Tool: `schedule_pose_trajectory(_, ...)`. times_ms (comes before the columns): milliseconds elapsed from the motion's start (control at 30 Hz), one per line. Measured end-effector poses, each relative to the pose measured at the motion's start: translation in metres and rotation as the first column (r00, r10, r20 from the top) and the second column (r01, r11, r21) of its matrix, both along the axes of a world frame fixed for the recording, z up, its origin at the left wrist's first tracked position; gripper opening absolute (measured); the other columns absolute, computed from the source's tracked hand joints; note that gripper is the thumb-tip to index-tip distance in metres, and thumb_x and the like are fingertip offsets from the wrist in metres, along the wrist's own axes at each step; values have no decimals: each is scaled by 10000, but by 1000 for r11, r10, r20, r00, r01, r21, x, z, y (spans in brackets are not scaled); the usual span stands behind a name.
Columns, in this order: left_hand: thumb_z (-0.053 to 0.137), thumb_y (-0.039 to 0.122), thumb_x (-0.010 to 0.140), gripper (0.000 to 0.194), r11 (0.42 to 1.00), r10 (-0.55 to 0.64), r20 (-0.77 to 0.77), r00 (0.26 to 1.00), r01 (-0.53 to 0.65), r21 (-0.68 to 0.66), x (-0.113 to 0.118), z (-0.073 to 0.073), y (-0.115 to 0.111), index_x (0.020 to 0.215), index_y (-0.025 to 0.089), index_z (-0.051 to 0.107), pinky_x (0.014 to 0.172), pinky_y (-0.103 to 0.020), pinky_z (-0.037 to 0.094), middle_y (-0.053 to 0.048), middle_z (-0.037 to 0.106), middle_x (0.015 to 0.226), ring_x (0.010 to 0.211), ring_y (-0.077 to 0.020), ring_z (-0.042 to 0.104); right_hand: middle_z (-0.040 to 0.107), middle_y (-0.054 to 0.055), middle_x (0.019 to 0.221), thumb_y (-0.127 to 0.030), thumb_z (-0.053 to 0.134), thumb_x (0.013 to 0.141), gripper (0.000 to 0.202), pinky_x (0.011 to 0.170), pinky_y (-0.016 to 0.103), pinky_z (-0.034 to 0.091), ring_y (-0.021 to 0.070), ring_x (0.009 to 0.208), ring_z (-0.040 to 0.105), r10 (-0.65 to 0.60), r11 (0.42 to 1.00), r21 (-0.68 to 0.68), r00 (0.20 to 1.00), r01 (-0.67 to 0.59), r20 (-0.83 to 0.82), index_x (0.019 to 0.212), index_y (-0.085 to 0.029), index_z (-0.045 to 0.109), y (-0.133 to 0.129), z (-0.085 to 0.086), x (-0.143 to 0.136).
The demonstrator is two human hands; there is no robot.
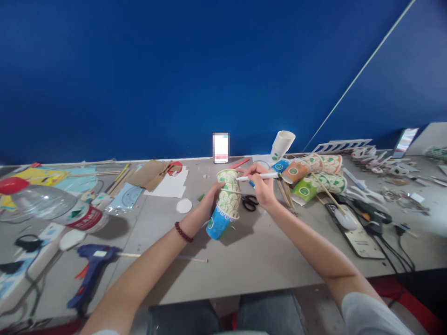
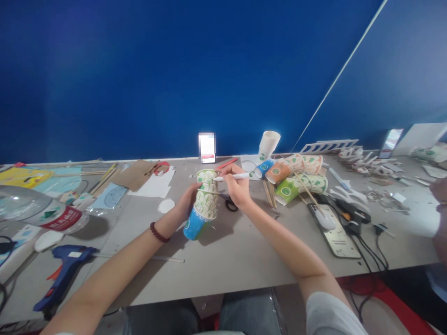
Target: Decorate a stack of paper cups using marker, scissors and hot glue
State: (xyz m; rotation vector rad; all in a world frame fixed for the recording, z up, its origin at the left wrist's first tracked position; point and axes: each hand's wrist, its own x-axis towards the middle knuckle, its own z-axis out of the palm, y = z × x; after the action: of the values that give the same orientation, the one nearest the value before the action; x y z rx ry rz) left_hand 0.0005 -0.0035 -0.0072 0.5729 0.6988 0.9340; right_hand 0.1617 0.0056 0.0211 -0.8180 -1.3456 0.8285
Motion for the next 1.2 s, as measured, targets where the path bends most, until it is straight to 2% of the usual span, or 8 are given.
schedule_pose_trajectory(133, 601, 322, 770, 342, 1000, 0, -1, 1000, 0, -14, 0, 0, 1, 1030, 104, 642, 708, -339, 540, -92, 718, 775, 709, -231, 686, 569, -15, 621, -167, 491, 720, 116, 758, 346, 499, 222, 850, 667, 22, 1000, -7, 999, -22, -27, 633, -232, 531, 0, 0, 0)
schedule_pose_trajectory(333, 586, 329, 789, 330, 1000, 0, 5, 1000, 0, 2, 0, 2, 0, 1024, 104, 644, 705, -338, 543, -95, 721, 787, 696, -226, 685, 555, -14, 673, -197, 481, 758, 98, 723, 338, 514, 212, 838, 667, -19, 999, -34, 998, 16, -64, 688, -226, 544, 4, -6, 1)
schedule_pose_trajectory(567, 555, 332, 800, 333, 999, -40, 16, 999, 40, -10, 1, 5, -1, 1020, 98, 643, 719, -343, 545, -100, 718, 765, 725, -236, 690, 567, -15, 711, -215, 488, 771, 89, 776, 355, 521, 204, 848, 672, -30, 999, -37, 998, 27, -57, 694, -222, 531, 5, -9, 1)
schedule_pose_trajectory(933, 586, 341, 786, 340, 1000, -24, 12, 1000, 25, -18, 0, 1, -1, 1017, 101, 649, 701, -341, 545, -99, 721, 782, 687, -228, 685, 583, -10, 634, -174, 486, 717, 107, 778, 362, 494, 224, 847, 668, 4, 1000, -4, 1000, -4, -24, 641, -230, 536, -2, 1, -1)
schedule_pose_trajectory(1200, 568, 338, 802, 336, 999, -5, -5, 1000, 5, -43, 0, 3, -1, 1025, 100, 650, 712, -351, 538, -100, 722, 779, 698, -235, 684, 582, -13, 630, -183, 498, 726, 106, 772, 360, 496, 231, 859, 669, 1, 1000, 8, 998, 0, -56, 655, -235, 556, 0, -2, 0)
